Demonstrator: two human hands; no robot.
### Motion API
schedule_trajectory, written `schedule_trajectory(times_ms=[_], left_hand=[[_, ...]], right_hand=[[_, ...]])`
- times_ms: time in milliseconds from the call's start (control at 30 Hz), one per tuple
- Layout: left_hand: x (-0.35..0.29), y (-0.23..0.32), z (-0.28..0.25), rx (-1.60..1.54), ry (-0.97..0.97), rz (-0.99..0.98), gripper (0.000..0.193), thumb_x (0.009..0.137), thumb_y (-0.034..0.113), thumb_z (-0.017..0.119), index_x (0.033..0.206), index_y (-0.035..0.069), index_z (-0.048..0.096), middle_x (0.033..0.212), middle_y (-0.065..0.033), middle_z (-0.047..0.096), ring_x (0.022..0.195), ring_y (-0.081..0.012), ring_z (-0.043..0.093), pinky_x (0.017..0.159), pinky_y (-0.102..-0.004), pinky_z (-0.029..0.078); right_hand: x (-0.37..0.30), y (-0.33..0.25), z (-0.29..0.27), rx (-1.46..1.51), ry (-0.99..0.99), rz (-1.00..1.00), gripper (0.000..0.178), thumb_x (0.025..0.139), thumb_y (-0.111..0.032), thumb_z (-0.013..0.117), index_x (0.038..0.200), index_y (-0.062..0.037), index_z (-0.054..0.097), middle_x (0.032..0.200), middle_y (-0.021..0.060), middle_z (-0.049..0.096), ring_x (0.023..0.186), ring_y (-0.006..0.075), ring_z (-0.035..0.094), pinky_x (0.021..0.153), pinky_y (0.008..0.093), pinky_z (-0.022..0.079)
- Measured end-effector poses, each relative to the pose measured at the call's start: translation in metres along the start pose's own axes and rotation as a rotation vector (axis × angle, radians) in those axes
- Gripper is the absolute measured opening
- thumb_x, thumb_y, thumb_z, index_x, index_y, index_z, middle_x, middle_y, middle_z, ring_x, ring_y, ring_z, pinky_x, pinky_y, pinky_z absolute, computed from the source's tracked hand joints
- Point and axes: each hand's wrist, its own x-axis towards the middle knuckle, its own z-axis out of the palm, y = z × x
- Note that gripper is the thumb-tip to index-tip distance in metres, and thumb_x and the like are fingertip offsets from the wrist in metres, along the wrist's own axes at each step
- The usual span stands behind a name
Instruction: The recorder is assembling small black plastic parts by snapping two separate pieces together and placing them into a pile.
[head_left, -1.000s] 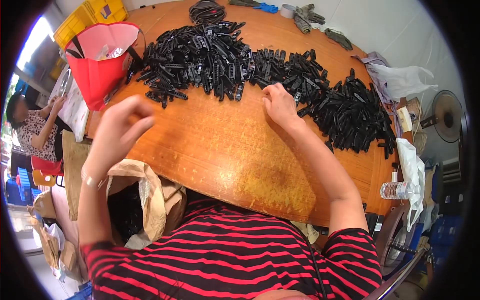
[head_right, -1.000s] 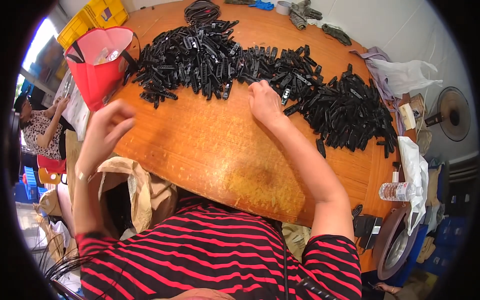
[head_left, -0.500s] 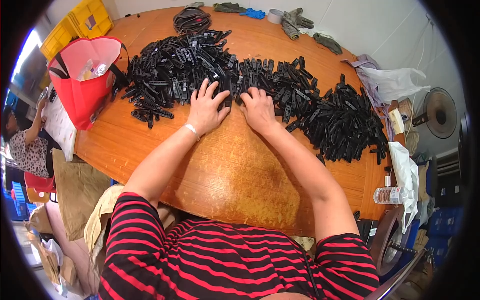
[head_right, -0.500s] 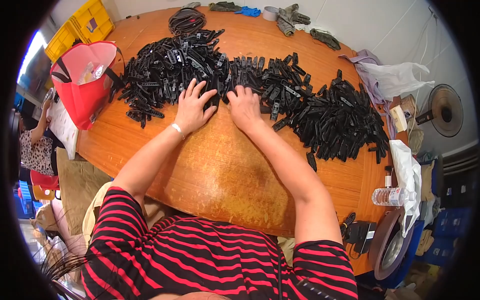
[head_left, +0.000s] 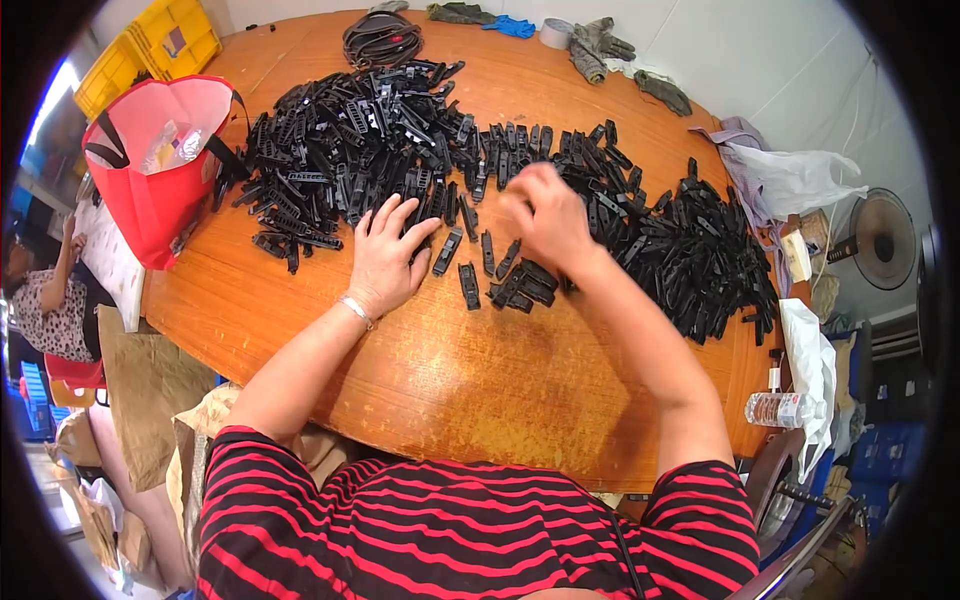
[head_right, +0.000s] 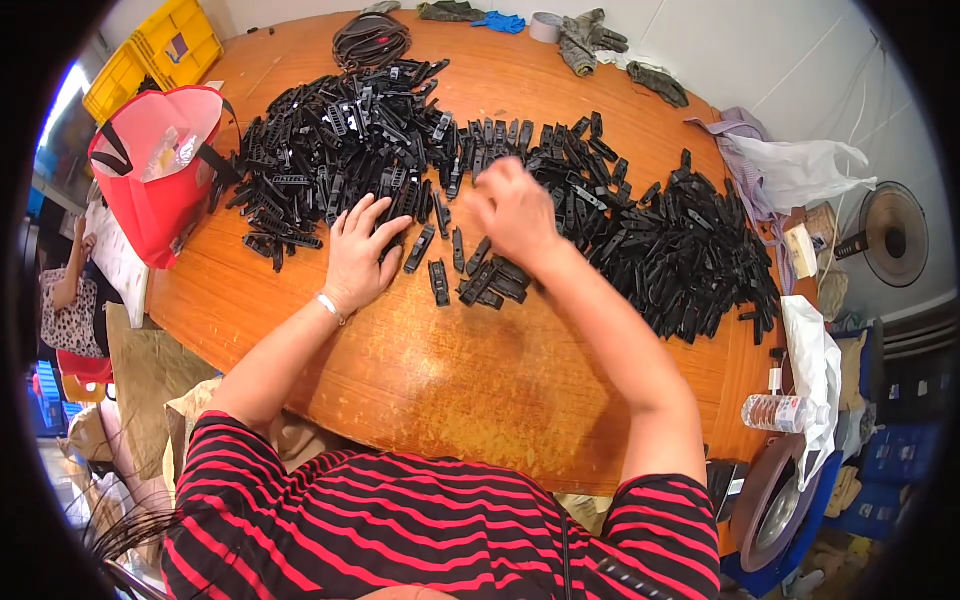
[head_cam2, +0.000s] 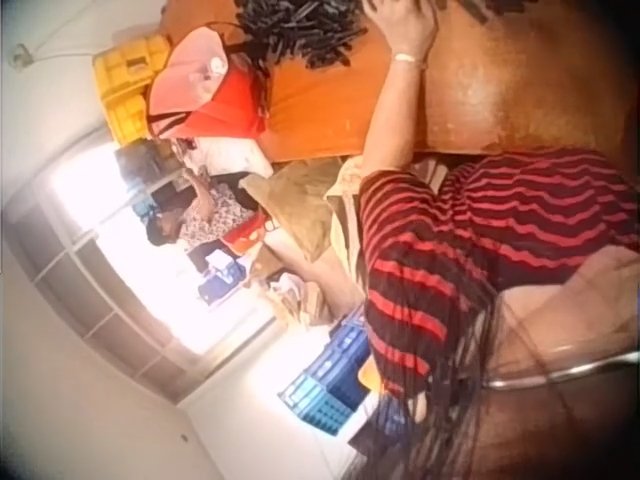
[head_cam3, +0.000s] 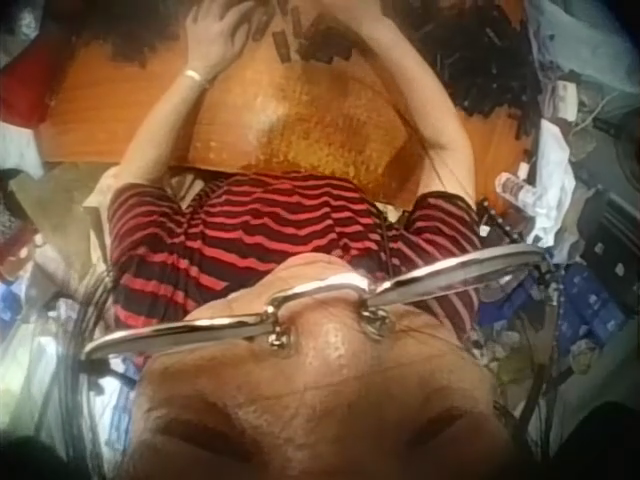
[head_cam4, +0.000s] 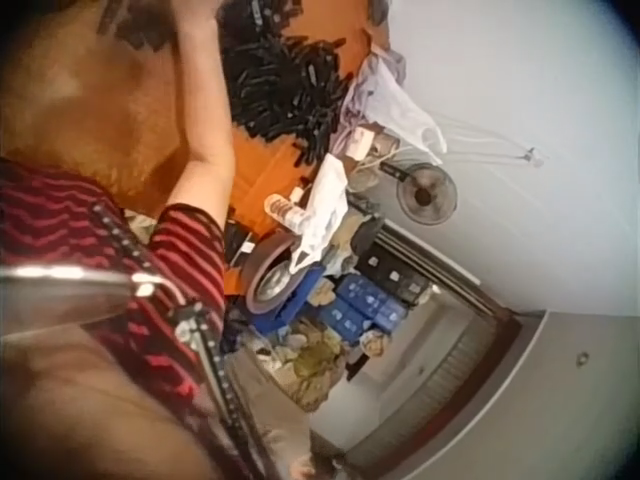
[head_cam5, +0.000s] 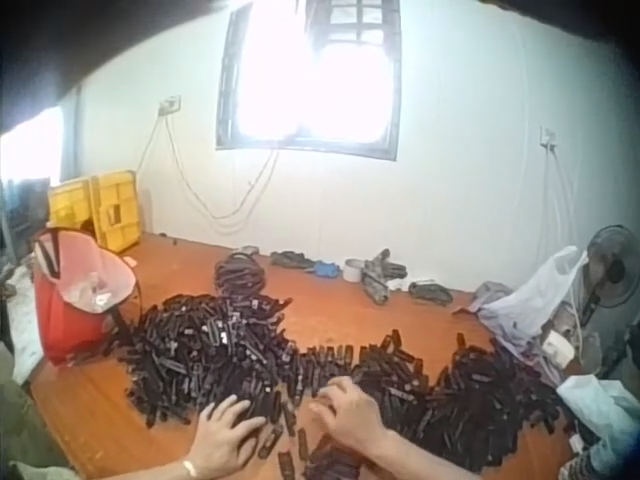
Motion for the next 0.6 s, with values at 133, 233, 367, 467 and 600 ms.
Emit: schedule_trajectory(times_ms=[133, 233, 367, 467, 600], left_hand=[[0.001, 0.001, 0.000, 0.004, -0.008, -0.008, 0.041, 0.081, 0.019, 0.064, 0.121, 0.019, 0.060, 0.135, -0.0144, 0.047, 0.133, -0.0349, 0.036, 0.107, -0.0540, 0.028], [0.002, 0.002, -0.001, -0.005, -0.015, -0.021, 0.041, 0.080, 0.019, 0.064, 0.121, 0.019, 0.060, 0.134, -0.0141, 0.048, 0.133, -0.0342, 0.036, 0.107, -0.0536, 0.028], [0.003, 0.002, -0.002, -0.017, -0.007, -0.027, 0.041, 0.080, 0.019, 0.065, 0.120, 0.019, 0.060, 0.133, -0.0133, 0.049, 0.132, -0.0337, 0.037, 0.106, -0.0535, 0.028], [0.003, 0.001, -0.003, -0.022, -0.003, -0.030, 0.040, 0.080, 0.019, 0.065, 0.120, 0.019, 0.060, 0.133, -0.0133, 0.049, 0.133, -0.0334, 0.037, 0.107, -0.0537, 0.028], [0.002, -0.001, -0.002, -0.008, -0.025, -0.034, 0.041, 0.081, 0.018, 0.063, 0.122, 0.020, 0.059, 0.136, -0.0131, 0.046, 0.134, -0.0342, 0.035, 0.108, -0.0529, 0.027]], right_hand=[[0.063, 0.036, 0.029, -0.172, 0.024, 0.105, 0.029, 0.088, -0.031, 0.064, 0.106, -0.0079, 0.065, 0.115, 0.0136, 0.057, 0.110, 0.0315, 0.055, 0.090, 0.0422, 0.046], [0.093, 0.046, 0.048, -0.290, -0.103, 0.211, 0.036, 0.088, -0.035, 0.063, 0.115, -0.0104, 0.064, 0.120, 0.0134, 0.055, 0.117, 0.0332, 0.050, 0.097, 0.0451, 0.041], [0.093, 0.045, 0.061, -0.310, -0.205, 0.158, 0.039, 0.088, -0.036, 0.061, 0.118, -0.0110, 0.064, 0.122, 0.0136, 0.055, 0.117, 0.0334, 0.050, 0.099, 0.0472, 0.040], [0.076, 0.042, 0.053, -0.284, -0.203, 0.101, 0.036, 0.088, -0.034, 0.061, 0.113, -0.0085, 0.065, 0.121, 0.0135, 0.055, 0.115, 0.0330, 0.051, 0.097, 0.0455, 0.042], [0.039, 0.030, 0.042, -0.222, -0.155, 0.001, 0.032, 0.085, -0.029, 0.065, 0.101, -0.0014, 0.063, 0.115, 0.0155, 0.055, 0.109, 0.0343, 0.054, 0.089, 0.0446, 0.046]])
